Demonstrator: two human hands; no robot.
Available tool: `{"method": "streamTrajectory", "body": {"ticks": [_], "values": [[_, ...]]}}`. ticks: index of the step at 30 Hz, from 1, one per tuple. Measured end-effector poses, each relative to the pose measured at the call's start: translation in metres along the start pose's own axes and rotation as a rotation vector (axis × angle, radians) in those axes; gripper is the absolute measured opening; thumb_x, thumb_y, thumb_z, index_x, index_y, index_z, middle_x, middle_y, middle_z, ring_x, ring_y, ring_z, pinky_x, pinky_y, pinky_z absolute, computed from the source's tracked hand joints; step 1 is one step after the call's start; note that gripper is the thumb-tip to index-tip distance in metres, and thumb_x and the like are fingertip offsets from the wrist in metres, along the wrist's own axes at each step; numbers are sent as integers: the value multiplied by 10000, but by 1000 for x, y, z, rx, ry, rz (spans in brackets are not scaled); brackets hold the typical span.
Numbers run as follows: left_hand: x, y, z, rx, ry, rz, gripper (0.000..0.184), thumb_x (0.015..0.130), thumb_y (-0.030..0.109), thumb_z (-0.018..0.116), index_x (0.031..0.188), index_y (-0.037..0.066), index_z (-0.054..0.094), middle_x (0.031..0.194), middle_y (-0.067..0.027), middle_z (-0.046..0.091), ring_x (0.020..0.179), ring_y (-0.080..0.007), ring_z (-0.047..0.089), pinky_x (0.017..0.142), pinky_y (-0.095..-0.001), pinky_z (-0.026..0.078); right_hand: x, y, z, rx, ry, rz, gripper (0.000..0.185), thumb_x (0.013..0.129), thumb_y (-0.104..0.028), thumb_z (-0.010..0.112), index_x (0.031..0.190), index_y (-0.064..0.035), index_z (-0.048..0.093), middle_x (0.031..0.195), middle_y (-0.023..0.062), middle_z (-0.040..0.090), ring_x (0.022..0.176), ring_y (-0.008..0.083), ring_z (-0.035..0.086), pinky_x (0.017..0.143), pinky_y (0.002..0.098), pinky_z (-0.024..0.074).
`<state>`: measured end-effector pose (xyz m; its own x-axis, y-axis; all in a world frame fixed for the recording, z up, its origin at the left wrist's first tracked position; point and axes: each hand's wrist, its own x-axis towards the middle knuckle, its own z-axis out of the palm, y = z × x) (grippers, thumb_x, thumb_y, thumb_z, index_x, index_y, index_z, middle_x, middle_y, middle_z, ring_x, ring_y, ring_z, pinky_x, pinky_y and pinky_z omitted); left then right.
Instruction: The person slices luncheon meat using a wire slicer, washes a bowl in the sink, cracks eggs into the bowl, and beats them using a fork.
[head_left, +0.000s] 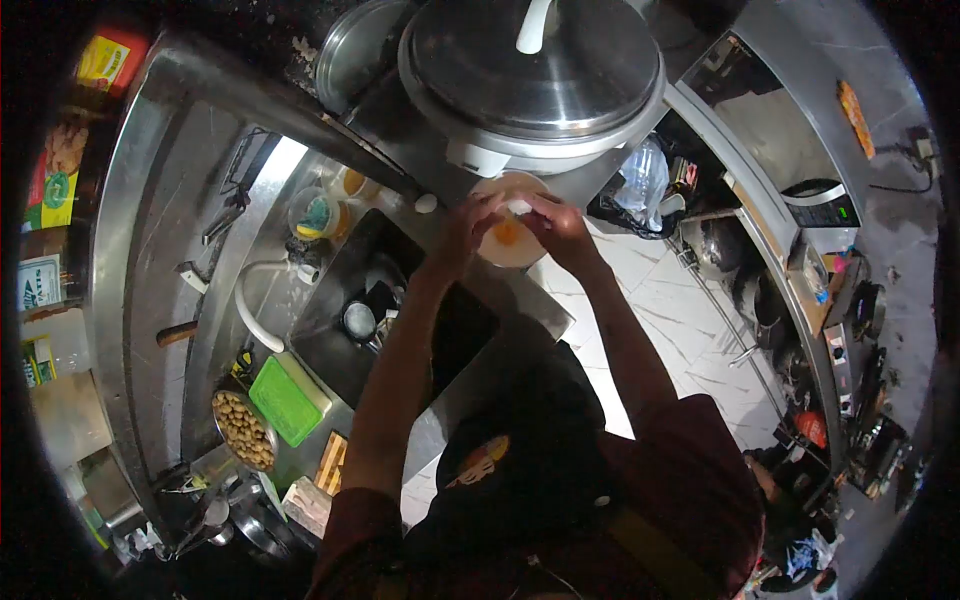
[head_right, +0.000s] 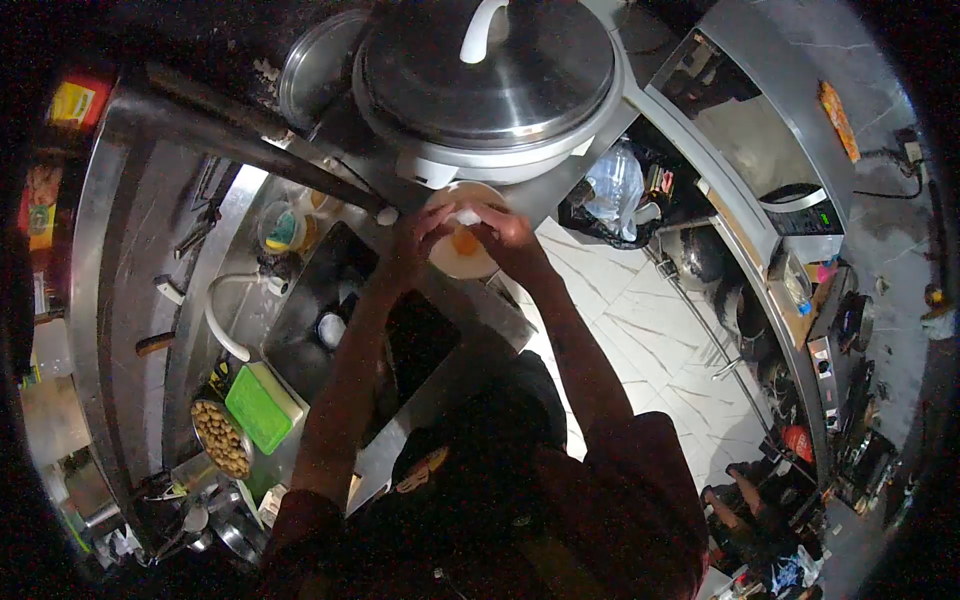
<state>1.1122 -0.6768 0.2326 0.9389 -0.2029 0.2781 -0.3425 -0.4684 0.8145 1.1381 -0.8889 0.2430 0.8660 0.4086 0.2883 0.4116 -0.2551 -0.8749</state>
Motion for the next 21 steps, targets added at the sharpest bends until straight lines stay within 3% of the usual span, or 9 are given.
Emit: {"method": "streamTrajectory", "body": {"ticks": [4, 7, 11, 14, 15, 17, 18, 20, 21], "values": [[13, 1, -11, 93, -82, 73, 352, 932, 9, 624, 1282, 39, 645, 1241, -174, 657, 1167, -330, 636, 949, -393, 534, 6, 6, -4, -243, -63, -219, 399, 862, 2, 706, 1256, -42, 659, 1264, 198, 659, 1113, 330, 686, 900, 373, 578], [12, 5, -21, 278, -64, 158, 389, 908, -27, 620, 1290, 50, 628, 1207, -158, 651, 1112, -340, 646, 929, -404, 539, 4, 8, -6, -334, -52, -274, 390, 851, 23, 701, 1234, -45, 674, 1316, 193, 635, 1124, 342, 676, 925, 382, 576], [12, 79, -48, 477, -21, 164, 417, 898, -42, 620, 1298, 73, 604, 1127, -132, 630, 1023, -334, 645, 909, -401, 540, 4, -53, -34, -244, 57, -298, 405, 823, 45, 722, 1215, -47, 685, 1241, 172, 665, 1133, 334, 668, 941, 385, 566], [5, 61, -39, 531, 4, 143, 334, 887, 30, 674, 1221, 48, 678, 1076, -117, 616, 967, -306, 643, 846, -417, 549, -11, -26, -24, -318, 29, -237, 420, 879, -14, 682, 1295, -41, 632, 1234, 175, 655, 1079, 340, 681, 920, 389, 571], [-4, 49, -31, 461, -14, 28, 306, 896, 40, 675, 1202, 52, 688, 1065, -117, 625, 949, -299, 649, 827, -412, 549, -20, -1, -14, -310, -40, -109, 428, 872, 6, 699, 1294, -36, 634, 1241, 187, 657, 1066, 300, 697, 892, 362, 580], [-5, 29, -20, 325, -45, -174, 250, 915, 59, 678, 1163, 59, 707, 1043, -117, 644, 915, -284, 660, 790, -402, 547, -34, -4, -3, -141, 53, 114, 406, 894, -22, 706, 1292, -35, 630, 1227, 186, 668, 1048, 261, 706, 865, 353, 588], [0, 23, -20, 340, 15, -106, 232, 918, 78, 686, 1147, 57, 713, 1011, -117, 656, 886, -281, 666, 776, -394, 547, -39, -4, 1, -58, 105, 223, 396, 904, -37, 710, 1292, -34, 629, 1221, 186, 674, 1040, 241, 711, 852, 348, 593], [-21, 36, -9, 326, 101, -11, 202, 924, 117, 702, 1114, 53, 726, 947, -116, 680, 827, -274, 676, 747, -376, 546, -53, -2, 11, 547, 212, 560, 388, 960, -162, 711, 1309, -27, 609, 1175, 149, 702, 986, 183, 718, 825, 337, 597], [-27, 45, 3, 236, 76, -159, 217, 924, 133, 709, 1122, 46, 725, 939, -120, 693, 825, -257, 682, 747, -367, 547, -65, -4, 11, 702, 251, 645, 380, 962, -163, 710, 1300, -23, 612, 1172, 135, 699, 993, 183, 712, 823, 330, 594]]}}
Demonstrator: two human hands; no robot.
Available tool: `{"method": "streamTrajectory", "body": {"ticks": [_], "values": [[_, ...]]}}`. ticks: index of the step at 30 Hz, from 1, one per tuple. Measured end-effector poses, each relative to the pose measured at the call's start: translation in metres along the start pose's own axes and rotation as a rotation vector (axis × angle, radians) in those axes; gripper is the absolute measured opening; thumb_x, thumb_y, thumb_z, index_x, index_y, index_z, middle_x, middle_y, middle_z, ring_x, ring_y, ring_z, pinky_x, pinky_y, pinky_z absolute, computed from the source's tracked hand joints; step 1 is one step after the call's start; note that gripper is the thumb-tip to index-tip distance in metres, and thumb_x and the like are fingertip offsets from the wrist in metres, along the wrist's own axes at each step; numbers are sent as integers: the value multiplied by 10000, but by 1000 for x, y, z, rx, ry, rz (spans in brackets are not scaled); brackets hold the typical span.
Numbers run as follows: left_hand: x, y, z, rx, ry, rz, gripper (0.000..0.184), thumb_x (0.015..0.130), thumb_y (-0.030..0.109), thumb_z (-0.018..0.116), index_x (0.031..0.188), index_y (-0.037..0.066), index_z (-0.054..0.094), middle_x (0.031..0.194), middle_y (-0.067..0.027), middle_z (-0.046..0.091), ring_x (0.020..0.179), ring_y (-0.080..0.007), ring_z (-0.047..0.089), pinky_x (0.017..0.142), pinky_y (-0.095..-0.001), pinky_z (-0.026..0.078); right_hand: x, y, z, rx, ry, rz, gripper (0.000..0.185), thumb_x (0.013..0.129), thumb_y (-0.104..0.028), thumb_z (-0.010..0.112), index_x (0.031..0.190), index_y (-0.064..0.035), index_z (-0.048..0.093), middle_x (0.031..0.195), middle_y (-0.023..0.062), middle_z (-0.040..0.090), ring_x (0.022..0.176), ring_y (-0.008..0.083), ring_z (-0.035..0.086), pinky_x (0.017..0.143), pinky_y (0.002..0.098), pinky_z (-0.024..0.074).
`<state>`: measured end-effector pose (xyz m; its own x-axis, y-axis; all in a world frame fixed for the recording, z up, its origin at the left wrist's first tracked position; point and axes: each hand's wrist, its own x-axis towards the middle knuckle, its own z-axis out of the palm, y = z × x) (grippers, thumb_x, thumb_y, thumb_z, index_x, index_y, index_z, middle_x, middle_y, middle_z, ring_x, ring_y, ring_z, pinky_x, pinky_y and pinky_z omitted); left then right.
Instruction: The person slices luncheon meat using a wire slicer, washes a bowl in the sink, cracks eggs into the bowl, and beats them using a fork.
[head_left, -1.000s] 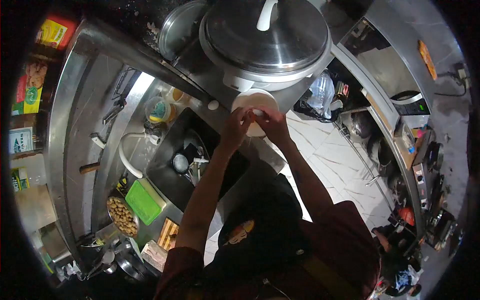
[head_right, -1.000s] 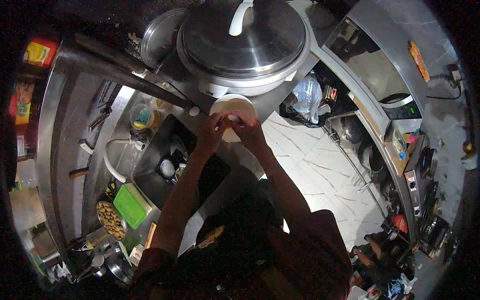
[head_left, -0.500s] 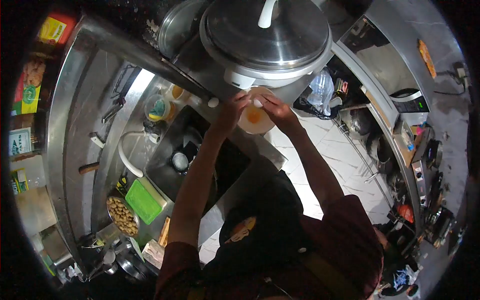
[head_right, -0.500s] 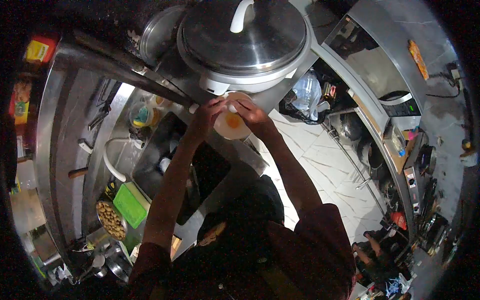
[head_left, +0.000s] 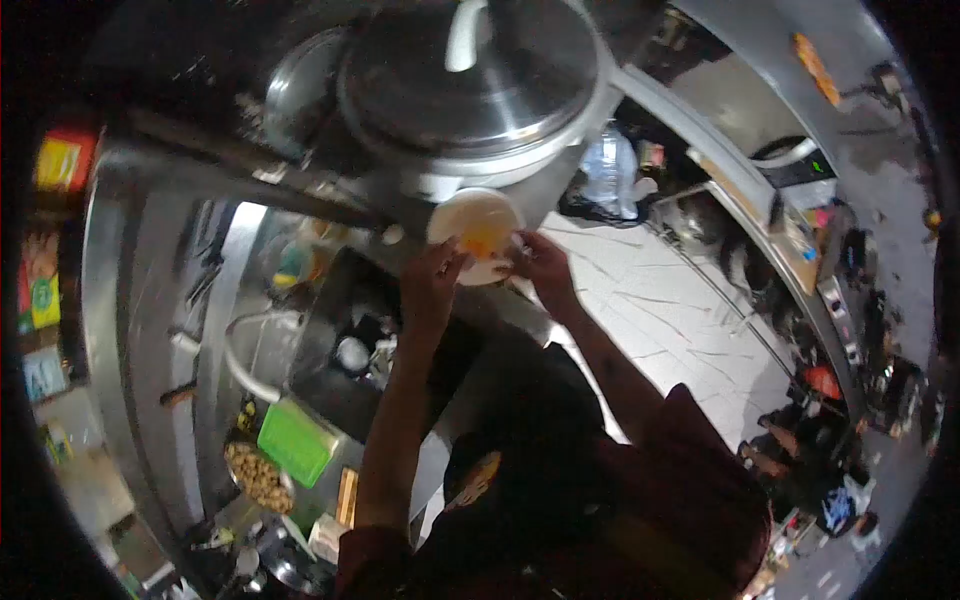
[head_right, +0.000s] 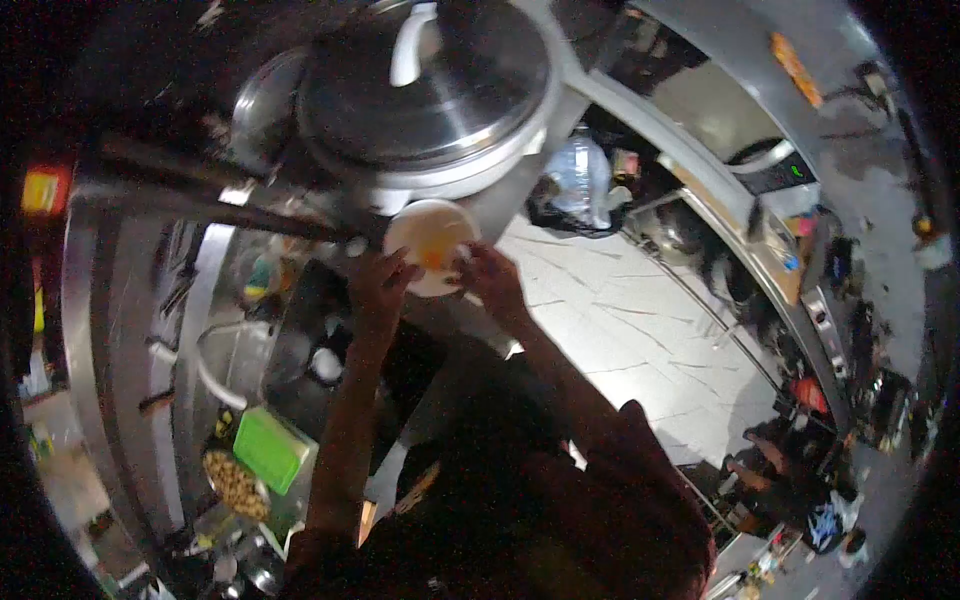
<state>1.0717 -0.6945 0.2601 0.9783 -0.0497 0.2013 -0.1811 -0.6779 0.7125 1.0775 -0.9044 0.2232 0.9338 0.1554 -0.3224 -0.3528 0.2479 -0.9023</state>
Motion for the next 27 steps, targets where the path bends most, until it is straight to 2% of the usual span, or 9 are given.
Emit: {"method": "streamTrajectory", "body": {"ticks": [2, 7, 9, 11, 13, 17, 22, 25, 27], "values": [[-7, 19, 13, -142, -102, -282, 252, 924, 165, 721, 1137, 30, 724, 922, -127, 721, 822, -224, 694, 748, -348, 548, -20, 1, 3, 171, 1, 54, 359, 971, -173, 703, 1283, -18, 617, 1164, 109, 691, 1003, 182, 697, 825, 321, 587], [-19, 69, 40, -591, -217, -526, 286, 932, 187, 733, 1147, -2, 729, 968, -114, 748, 846, -119, 677, 773, -292, 534, -56, -19, -17, 136, 12, 193, 320, 968, -139, 699, 1249, -5, 629, 1147, 77, 686, 995, 164, 669, 889, 306, 558], [-25, 80, 56, -730, -166, -538, 283, 938, 193, 730, 1135, -9, 733, 954, -96, 749, 846, -100, 667, 771, -284, 530, -56, -9, -43, 144, 75, -35, 309, 944, -120, 724, 1217, 1, 644, 1121, 82, 708, 979, 144, 669, 873, 300, 549], [-27, 93, 60, -741, -64, -507, 280, 941, 204, 729, 1114, -16, 738, 919, -71, 746, 833, -95, 663, 764, -279, 529, -49, -21, -69, 222, 220, -152, 227, 993, -74, 633, 1210, -9, 643, 1108, 81, 692, 1026, 171, 666, 963, 323, 533], [-35, 83, 54, -656, -265, -492, 283, 948, 213, 721, 1118, -13, 736, 899, -62, 741, 814, -87, 652, 748, -269, 521, -29, -23, -114, 92, 385, -273, 243, 1017, -132, 623, 1226, -9, 636, 1094, 78, 696, 1019, 164, 663, 971, 326, 529], [-61, 81, 27, -630, -351, -575, 279, 964, 216, 700, 1133, -4, 733, 881, -43, 735, 776, -70, 624, 705, -246, 494, 52, -22, -211, -122, 576, -503, 346, 1015, -193, 649, 1296, -1, 585, 983, 36, 675, 860, 102, 616, 801, 286, 542], [-108, 55, -2, -619, -280, -713, 283, 975, 212, 678, 1139, -13, 730, 913, -64, 756, 767, -81, 639, 711, -251, 508, 139, 96, -345, -325, 701, -200, 469, 1004, -200, 665, 1385, -1, 478, 924, 28, 638, 822, 100, 599, 718, 307, 547], [-137, 19, -12, -618, -175, -783, 288, 979, 220, 670, 1139, -11, 733, 927, -75, 765, 766, -88, 650, 706, -262, 515, 86, 68, -226, 25, 673, -519, 345, 1012, -150, 624, 1300, 4, 515, 941, 50, 601, 809, 114, 579, 690, 315, 541], [-160, 4, -27, -560, -90, -809, 283, 981, 224, 665, 1142, 2, 734, 917, -73, 766, 744, -92, 650, 679, -272, 510, 29, 20, -140, 6, 614, -368, 246, 999, -79, 611, 1220, 15, 557, 1068, 82, 632, 942, 157, 620, 727, 307, 509]]}}
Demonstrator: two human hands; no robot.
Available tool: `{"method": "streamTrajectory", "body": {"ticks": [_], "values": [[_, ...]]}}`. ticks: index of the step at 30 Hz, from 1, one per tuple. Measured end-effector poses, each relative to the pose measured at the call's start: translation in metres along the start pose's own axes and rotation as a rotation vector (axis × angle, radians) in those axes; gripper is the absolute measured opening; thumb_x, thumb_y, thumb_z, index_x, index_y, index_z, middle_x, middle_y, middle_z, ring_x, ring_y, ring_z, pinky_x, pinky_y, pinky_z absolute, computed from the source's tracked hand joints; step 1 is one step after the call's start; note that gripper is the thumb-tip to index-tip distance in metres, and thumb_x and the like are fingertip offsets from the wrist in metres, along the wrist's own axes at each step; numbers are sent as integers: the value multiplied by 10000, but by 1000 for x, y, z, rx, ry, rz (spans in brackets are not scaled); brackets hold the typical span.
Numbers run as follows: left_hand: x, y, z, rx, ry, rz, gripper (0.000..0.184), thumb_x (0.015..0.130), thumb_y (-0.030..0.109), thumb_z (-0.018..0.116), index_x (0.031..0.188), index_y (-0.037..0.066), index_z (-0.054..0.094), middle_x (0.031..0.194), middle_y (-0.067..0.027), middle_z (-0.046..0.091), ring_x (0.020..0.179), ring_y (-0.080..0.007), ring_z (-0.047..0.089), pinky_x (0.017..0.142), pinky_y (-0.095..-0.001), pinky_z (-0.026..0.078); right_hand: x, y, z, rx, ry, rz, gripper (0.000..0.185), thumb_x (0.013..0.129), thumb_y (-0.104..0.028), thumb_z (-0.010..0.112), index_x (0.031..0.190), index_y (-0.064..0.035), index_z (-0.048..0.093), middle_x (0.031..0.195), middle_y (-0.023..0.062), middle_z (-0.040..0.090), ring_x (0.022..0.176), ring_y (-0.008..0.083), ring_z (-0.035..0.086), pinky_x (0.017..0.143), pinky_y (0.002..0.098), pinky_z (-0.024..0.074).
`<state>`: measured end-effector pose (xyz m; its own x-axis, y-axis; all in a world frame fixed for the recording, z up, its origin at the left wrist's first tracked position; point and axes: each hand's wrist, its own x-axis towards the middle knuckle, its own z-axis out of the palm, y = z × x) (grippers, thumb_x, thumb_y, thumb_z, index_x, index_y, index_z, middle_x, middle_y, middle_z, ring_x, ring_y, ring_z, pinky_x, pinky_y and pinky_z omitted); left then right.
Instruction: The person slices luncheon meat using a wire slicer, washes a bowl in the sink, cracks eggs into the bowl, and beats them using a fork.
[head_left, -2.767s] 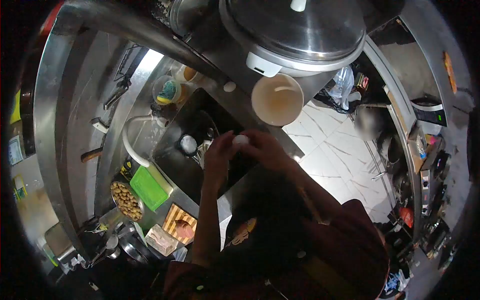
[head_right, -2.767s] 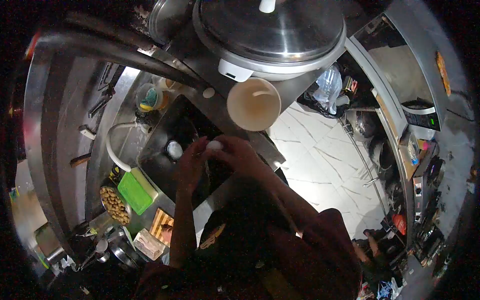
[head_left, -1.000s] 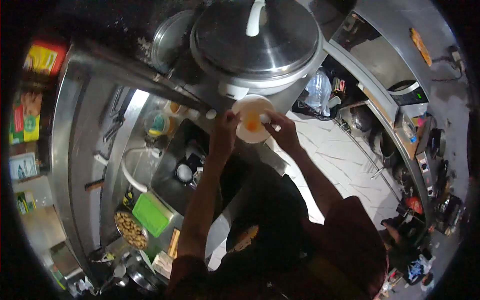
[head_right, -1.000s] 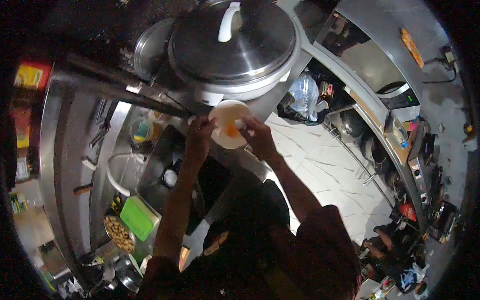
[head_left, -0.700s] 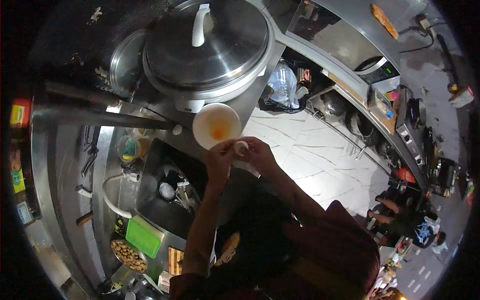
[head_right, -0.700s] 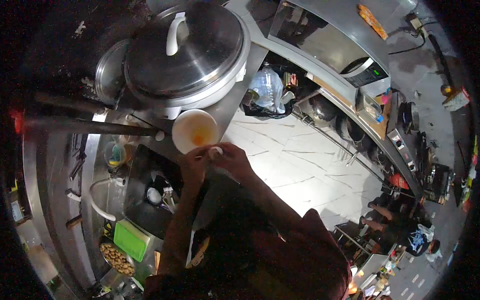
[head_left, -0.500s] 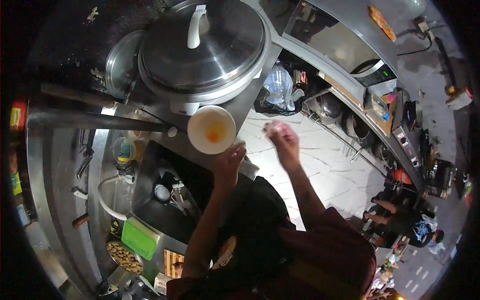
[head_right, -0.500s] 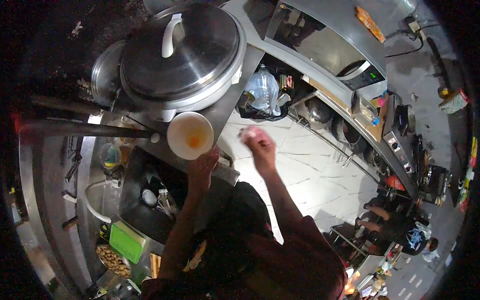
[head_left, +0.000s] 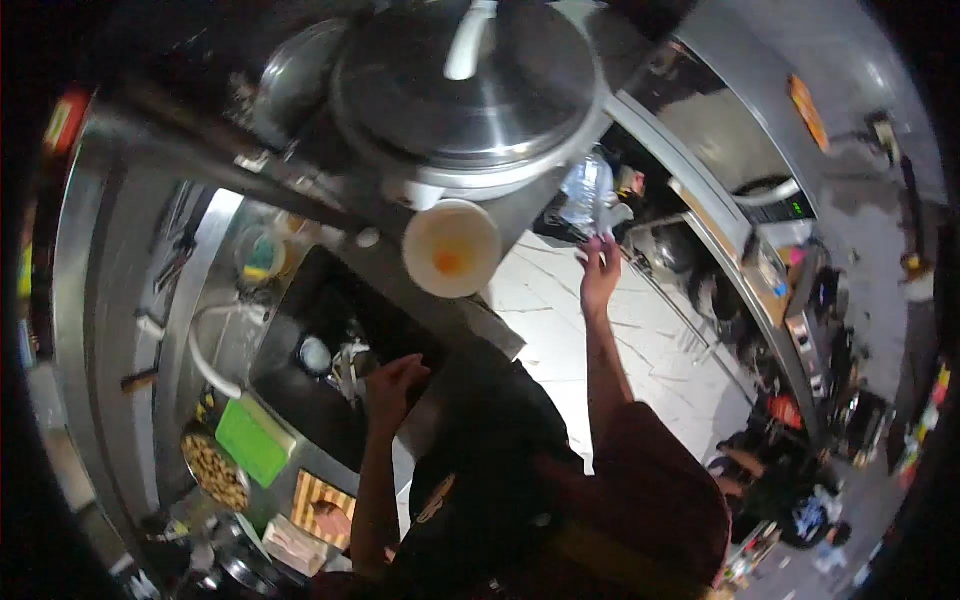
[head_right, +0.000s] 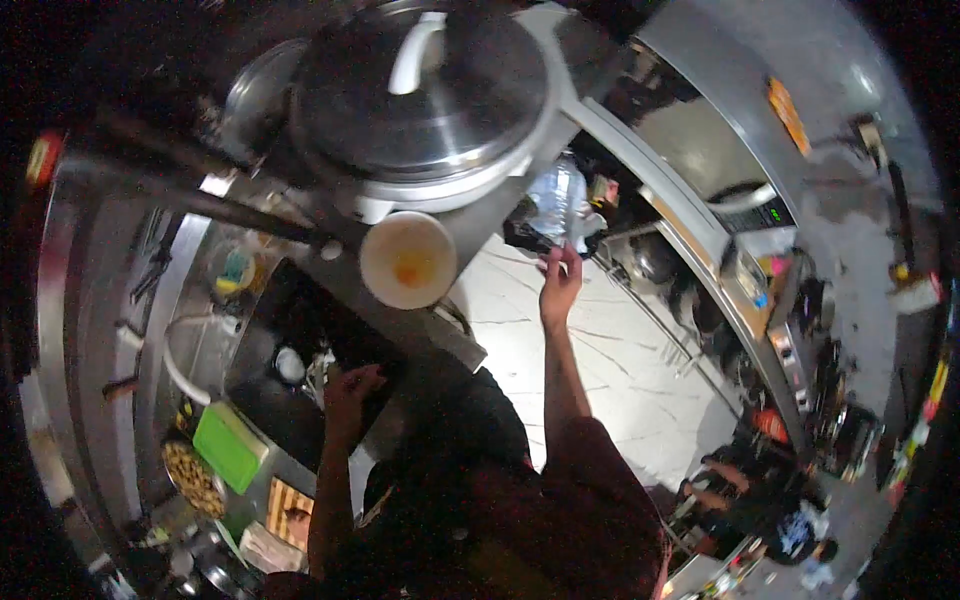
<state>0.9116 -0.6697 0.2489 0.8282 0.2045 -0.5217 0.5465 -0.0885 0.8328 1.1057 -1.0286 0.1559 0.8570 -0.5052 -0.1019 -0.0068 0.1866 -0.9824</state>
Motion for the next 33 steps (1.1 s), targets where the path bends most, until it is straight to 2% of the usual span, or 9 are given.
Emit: {"method": "streamTrajectory", "body": {"ticks": [5, 7, 10, 15, 21, 26, 29, 32, 33], "values": [[-9, -25, -28, 162, 165, -202, 238, 956, 258, 689, 1031, 44, 761, 748, -44, 720, 619, -110, 616, 569, -322, 459, -114, -37, 83, -397, -470, -582, 31, 977, -12, 564, 1005, -25, 569, 941, 107, 582, 863, 209, 595, 734, 299, 499], [-9, -58, -30, 478, 277, 263, 242, 939, 285, 713, 996, 56, 763, 671, -30, 660, 576, -109, 583, 544, -332, 432, -130, -56, 143, -276, -805, -609, 38, 971, -31, 563, 997, -24, 590, 932, 115, 584, 874, 233, 607, 754, 308, 506], [-5, -89, -29, 865, 327, 520, 252, 955, 317, 701, 949, 72, 757, 621, -3, 599, 550, -94, 547, 517, -325, 399, -120, -7, 219, -460, -1141, -588, 61, 973, -59, 570, 1016, -25, 597, 950, 122, 597, 881, 247, 615, 766, 321, 509], [-33, -68, -24, -278, 276, -7, 292, 1030, 322, 604, 913, 78, 713, 660, 23, 595, 582, -70, 546, 521, -272, 418, -124, 73, 307, -845, -1294, -681, 111, 976, -106, 580, 1047, -26, 610, 979, 133, 617, 895, 271, 629, 786, 342, 516], [-36, -87, -30, -466, 418, 74, 373, 1055, 374, 520, 975, 56, 698, 767, -13, 659, 695, -87, 608, 624, -263, 487, -137, 111, 330, -946, -1325, -796, 173, 979, -162, 593, 1084, -28, 625, 1015, 147, 642, 910, 300, 646, 810, 368, 524], [-26, -108, -36, -617, 424, 107, 408, 1070, 364, 430, 1136, 39, 667, 929, -70, 713, 808, -126, 661, 702, -294, 532, -147, 99, 286, -699, -1359, -506, 226, 982, -208, 603, 1115, -30, 638, 1045, 158, 663, 924, 324, 660, 830, 389, 530], [-21, -102, -44, -427, 466, 212, 366, 1054, 314, 465, 1176, 33, 665, 965, -80, 719, 841, -134, 674, 726, -296, 536, -188, 30, 240, -578, -1286, 421, 388, 1029, -378, 537, 1202, -45, 637, 1088, 192, 668, 974, 380, 656, 886, 434, 510], [-14, -110, -58, -539, 418, 73, 311, 1024, 238, 523, 1224, 40, 657, 974, -67, 718, 859, -131, 674, 745, -292, 534, -201, 1, 193, -878, -1425, -111, 430, 1029, -407, 549, 1250, -45, 618, 1107, 210, 669, 1021, 383, 654, 902, 442, 501], [-14, -110, -63, -530, 434, 159, 295, 1014, 217, 539, 1223, 46, 659, 976, -61, 717, 863, -129, 673, 751, -290, 533, -207, 2, 177, -908, -1415, -102, 458, 1021, -428, 557, 1276, -50, 603, 1141, 217, 659, 1057, 383, 644, 912, 450, 497]]}}
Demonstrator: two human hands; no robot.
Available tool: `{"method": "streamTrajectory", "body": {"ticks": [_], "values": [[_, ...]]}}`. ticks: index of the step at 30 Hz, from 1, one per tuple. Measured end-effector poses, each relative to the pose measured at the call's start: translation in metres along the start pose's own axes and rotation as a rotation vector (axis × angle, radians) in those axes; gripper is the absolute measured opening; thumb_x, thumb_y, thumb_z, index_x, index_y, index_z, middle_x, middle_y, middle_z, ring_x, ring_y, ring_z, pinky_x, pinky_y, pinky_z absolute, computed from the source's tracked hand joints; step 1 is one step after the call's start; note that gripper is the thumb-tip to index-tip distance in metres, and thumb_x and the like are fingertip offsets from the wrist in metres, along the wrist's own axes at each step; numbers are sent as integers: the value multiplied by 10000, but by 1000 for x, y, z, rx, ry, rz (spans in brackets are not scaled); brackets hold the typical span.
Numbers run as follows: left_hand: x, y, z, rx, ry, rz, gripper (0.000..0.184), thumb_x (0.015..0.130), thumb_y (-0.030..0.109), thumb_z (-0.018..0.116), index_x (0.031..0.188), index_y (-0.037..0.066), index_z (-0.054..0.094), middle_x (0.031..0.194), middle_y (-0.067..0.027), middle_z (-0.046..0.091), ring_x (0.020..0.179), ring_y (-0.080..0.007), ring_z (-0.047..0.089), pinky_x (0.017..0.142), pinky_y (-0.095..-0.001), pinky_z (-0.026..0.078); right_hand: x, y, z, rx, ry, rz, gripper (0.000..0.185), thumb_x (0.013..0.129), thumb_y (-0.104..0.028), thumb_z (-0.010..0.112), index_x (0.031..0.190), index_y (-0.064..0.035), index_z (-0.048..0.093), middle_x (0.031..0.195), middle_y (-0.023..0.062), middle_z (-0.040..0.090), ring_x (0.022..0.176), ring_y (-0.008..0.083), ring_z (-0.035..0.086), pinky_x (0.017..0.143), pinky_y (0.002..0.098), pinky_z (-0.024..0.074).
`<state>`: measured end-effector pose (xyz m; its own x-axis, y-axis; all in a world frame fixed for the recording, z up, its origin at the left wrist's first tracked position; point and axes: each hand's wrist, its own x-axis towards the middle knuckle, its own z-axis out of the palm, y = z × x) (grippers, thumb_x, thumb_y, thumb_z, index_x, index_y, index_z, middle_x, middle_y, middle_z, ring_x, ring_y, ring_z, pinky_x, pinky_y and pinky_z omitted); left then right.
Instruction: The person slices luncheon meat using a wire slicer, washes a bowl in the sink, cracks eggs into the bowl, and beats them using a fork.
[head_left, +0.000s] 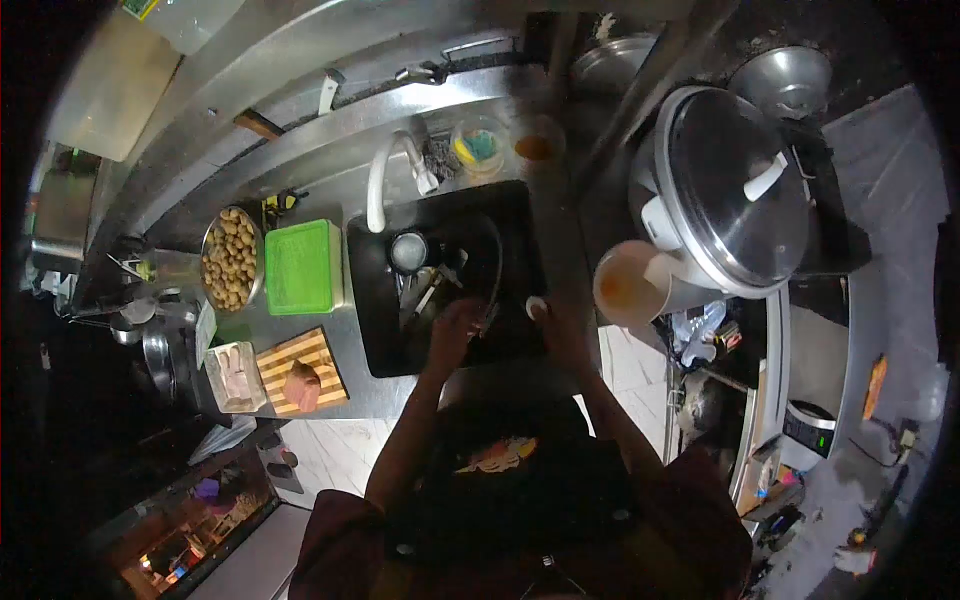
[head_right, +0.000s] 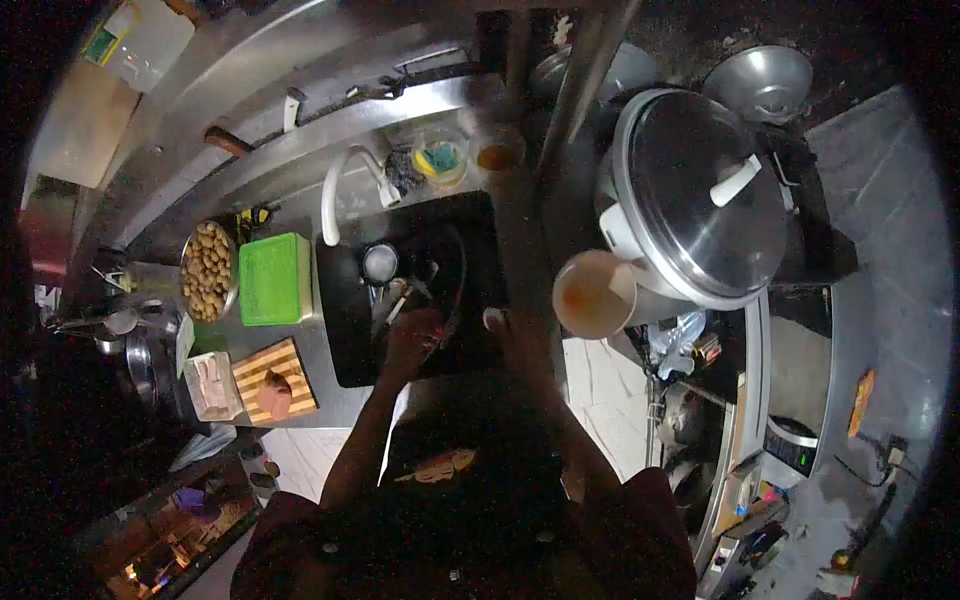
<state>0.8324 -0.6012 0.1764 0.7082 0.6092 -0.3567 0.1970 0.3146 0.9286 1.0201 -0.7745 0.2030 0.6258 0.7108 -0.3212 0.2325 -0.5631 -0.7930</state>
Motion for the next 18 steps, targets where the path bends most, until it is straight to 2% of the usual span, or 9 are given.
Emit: {"method": "streamTrajectory", "body": {"ticks": [2, 5, 7, 11, 14, 17, 18], "values": [[-15, 11, -3, -23, -21, 139, 272, 995, 177, 571, 1221, 58, 662, 981, -50, 714, 871, -126, 670, 763, -284, 531, -41, 17, 19, -28, -11, 82, 522, 1006, -469, 574, 1329, -58, 573, 1209, 231, 640, 1129, 384, 623, 932, 466, 489], [-23, 7, -18, 42, 86, -132, 267, 982, 166, 590, 1218, 72, 672, 991, -43, 715, 881, -124, 669, 767, -279, 531, -64, 26, 34, -178, 20, -16, 396, 1007, -369, 589, 1231, -44, 612, 1147, 219, 655, 1101, 400, 617, 910, 472, 495], [-24, -15, -36, -10, 49, -91, 267, 983, 175, 588, 1213, 72, 676, 987, -38, 716, 880, -122, 670, 768, -276, 529, -70, -2, 35, -147, 112, -70, 404, 984, -363, 614, 1228, -41, 612, 1158, 229, 646, 1100, 417, 609, 914, 482, 498], [-42, -2, -47, 23, 75, -92, 267, 983, 188, 588, 1204, 71, 681, 969, -31, 716, 861, -119, 669, 762, -271, 527, -68, -29, 43, -143, 222, -196, 370, 950, -318, 664, 1184, -39, 599, 1121, 233, 611, 1053, 439, 605, 863, 518, 519], [-47, -2, -58, -39, 81, -128, 274, 984, 204, 593, 1202, 65, 682, 958, -31, 718, 847, -114, 661, 758, -266, 524, -76, 47, 92, -554, 241, -302, 333, 941, -315, 671, 1130, -44, 630, 1109, 225, 607, 1046, 432, 616, 868, 533, 524], [-53, 2, -62, 21, 42, -145, 279, 963, 193, 643, 1207, 63, 681, 1003, -40, 717, 885, -123, 661, 771, -277, 529, -82, 45, 91, -616, 157, -232, 411, 951, -377, 645, 1192, -44, 632, 1060, 235, 649, 1013, 423, 621, 844, 463, 519], [-56, 1, -58, 58, 21, -91, 288, 951, 180, 659, 1211, 58, 678, 1029, -50, 712, 920, -136, 664, 800, -286, 532, -84, 45, 90, -452, 157, -111, 402, 961, -377, 631, 1184, -44, 634, 1043, 222, 653, 992, 414, 627, 830, 451, 524]]}}
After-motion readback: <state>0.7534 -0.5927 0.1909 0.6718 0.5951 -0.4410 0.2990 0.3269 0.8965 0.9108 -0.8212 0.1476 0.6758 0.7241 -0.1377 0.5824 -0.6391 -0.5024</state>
